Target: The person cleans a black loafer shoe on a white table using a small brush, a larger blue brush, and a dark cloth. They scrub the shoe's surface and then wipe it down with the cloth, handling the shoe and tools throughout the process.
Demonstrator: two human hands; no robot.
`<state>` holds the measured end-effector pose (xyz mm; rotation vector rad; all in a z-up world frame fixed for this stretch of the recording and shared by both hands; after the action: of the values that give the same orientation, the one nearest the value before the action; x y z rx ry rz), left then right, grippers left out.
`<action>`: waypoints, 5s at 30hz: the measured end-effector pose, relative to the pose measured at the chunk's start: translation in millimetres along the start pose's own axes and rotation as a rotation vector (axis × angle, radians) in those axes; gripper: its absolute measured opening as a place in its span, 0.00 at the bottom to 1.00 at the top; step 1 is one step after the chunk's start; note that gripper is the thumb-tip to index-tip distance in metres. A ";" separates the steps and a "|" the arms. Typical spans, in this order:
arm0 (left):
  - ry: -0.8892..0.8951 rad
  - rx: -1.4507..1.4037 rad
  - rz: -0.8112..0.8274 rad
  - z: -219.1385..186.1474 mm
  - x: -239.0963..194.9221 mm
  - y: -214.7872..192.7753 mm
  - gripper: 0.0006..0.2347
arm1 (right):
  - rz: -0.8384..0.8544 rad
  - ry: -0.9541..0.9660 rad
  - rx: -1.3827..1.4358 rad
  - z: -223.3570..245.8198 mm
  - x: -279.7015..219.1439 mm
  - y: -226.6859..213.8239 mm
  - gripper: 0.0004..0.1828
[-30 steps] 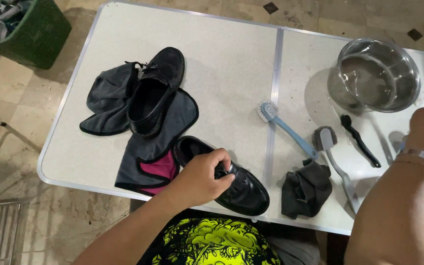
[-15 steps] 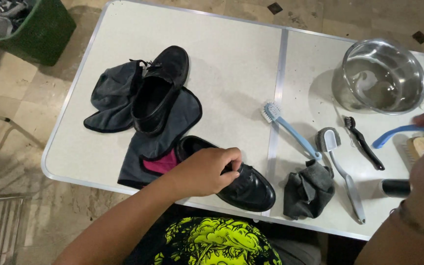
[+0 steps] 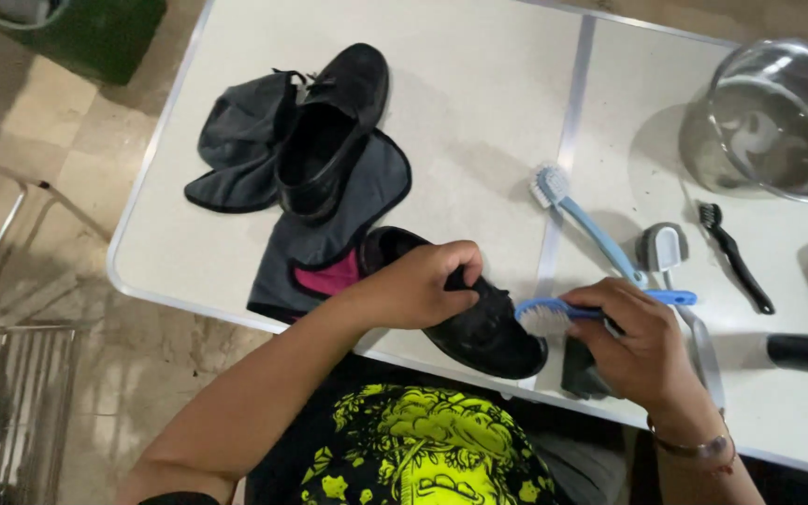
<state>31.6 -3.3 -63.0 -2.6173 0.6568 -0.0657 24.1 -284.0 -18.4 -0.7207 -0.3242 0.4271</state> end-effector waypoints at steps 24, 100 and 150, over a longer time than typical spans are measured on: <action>0.008 -0.244 -0.061 8.7 9.9 -5.6 0.07 | -0.077 -0.384 0.212 4.5 23.1 69.7 0.06; -0.182 -0.410 0.018 -13.9 0.4 -7.8 0.08 | -0.131 -0.360 0.182 -41.2 45.8 29.0 0.13; 0.012 -0.564 -0.015 21.5 5.8 2.2 0.11 | -0.207 -0.559 0.148 -6.2 48.6 56.6 0.10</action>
<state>39.0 1.0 -83.7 -3.1614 0.7449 0.1168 53.9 -226.1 -55.3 -0.4065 -0.8758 0.4449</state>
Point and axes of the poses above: each hand's wrist, its own x-axis towards the middle knuckle, its own y-axis out of the palm, z = x × y, the point moved 1 cm from there along x, towards the middle knuckle, and after that the axes turned 1 degree about y, right-handed, at the moved point
